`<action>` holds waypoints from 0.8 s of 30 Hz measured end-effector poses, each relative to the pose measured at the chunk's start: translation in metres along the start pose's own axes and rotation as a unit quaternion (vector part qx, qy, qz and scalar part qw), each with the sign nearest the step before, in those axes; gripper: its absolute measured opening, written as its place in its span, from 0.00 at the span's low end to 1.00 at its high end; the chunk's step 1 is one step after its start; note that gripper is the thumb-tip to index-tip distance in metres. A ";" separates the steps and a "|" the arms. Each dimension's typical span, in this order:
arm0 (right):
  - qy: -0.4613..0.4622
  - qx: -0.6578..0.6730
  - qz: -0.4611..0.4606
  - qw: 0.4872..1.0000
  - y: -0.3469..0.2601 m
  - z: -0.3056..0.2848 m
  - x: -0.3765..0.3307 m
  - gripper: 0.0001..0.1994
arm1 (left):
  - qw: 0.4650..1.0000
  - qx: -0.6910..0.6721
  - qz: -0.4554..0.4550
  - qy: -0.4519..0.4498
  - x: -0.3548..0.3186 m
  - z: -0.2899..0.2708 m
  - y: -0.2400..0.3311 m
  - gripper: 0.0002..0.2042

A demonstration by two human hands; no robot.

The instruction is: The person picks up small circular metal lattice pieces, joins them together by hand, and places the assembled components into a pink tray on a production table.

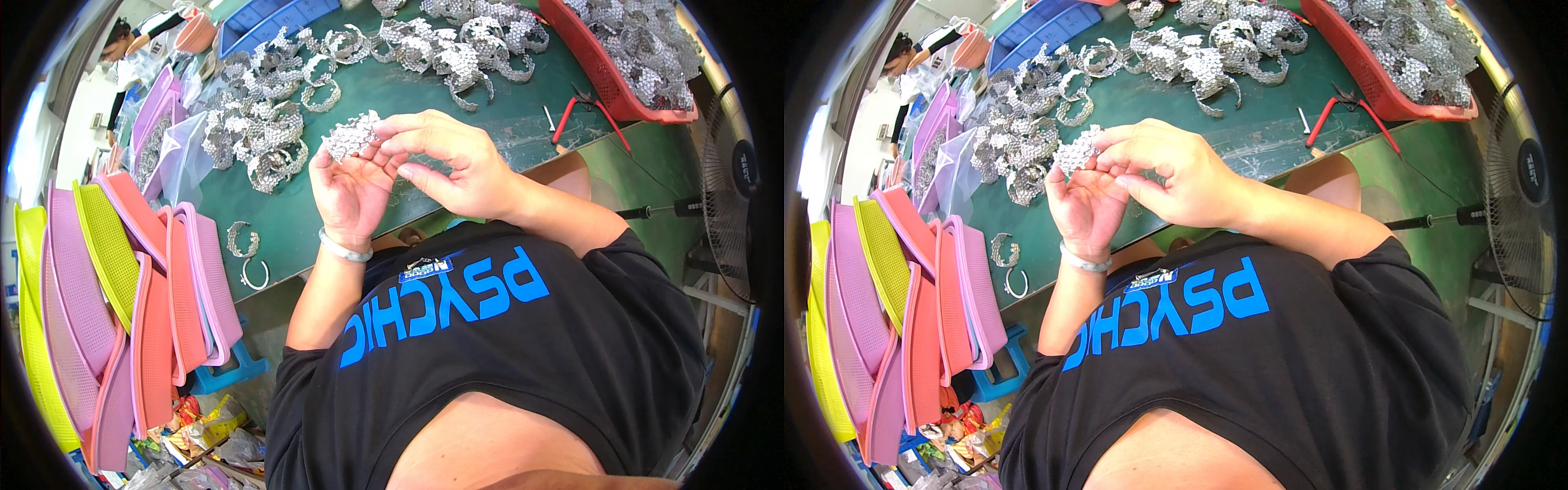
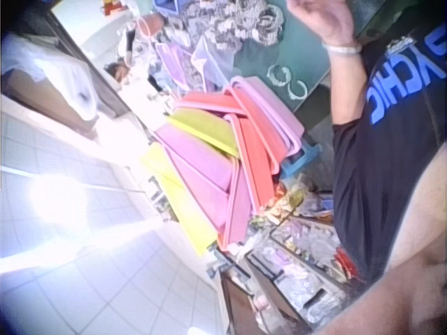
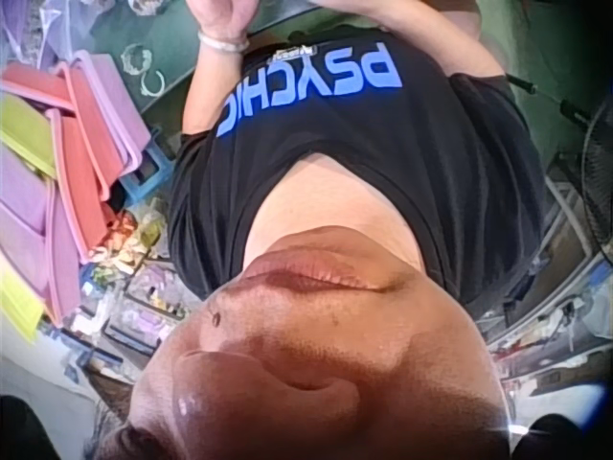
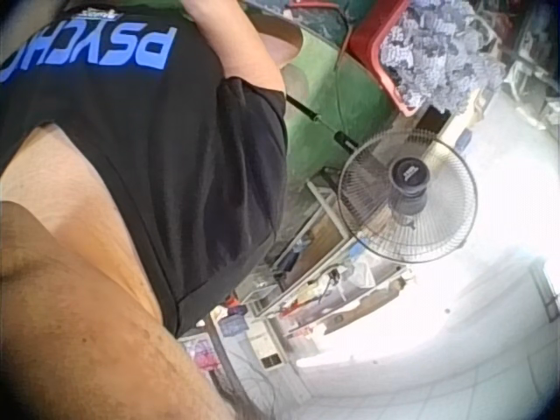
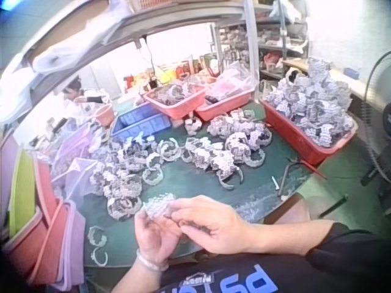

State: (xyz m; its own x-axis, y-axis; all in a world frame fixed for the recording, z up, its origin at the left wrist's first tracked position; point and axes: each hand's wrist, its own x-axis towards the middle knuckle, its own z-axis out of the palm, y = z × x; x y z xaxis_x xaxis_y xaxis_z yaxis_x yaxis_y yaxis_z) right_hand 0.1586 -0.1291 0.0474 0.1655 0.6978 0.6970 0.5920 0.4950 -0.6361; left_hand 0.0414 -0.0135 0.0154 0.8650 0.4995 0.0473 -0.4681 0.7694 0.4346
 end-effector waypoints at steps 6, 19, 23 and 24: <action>0.002 -0.014 -0.018 1.000 -0.002 0.001 0.000 0.12 | 1.000 -0.006 -0.030 -0.002 0.000 -0.006 0.002 0.24; 0.028 -0.009 -0.009 1.000 0.002 0.004 0.000 0.12 | 1.000 0.011 -0.014 0.013 0.000 -0.001 0.001 0.24; 0.026 -0.009 -0.006 1.000 0.002 0.003 0.000 0.12 | 1.000 0.003 -0.024 0.002 0.001 -0.014 0.002 0.26; 0.025 -0.011 -0.006 1.000 0.003 0.003 0.000 0.12 | 1.000 -0.001 -0.029 -0.008 0.002 -0.017 0.002 0.27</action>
State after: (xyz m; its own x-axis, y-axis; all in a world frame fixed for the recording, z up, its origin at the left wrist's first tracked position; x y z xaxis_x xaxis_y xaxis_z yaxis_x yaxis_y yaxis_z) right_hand 0.1578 -0.1262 0.0448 0.1968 0.6652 0.7203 0.6116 0.4909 -0.6205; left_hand 0.0388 -0.0041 0.0009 0.8934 0.4478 0.0369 -0.4176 0.7972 0.4360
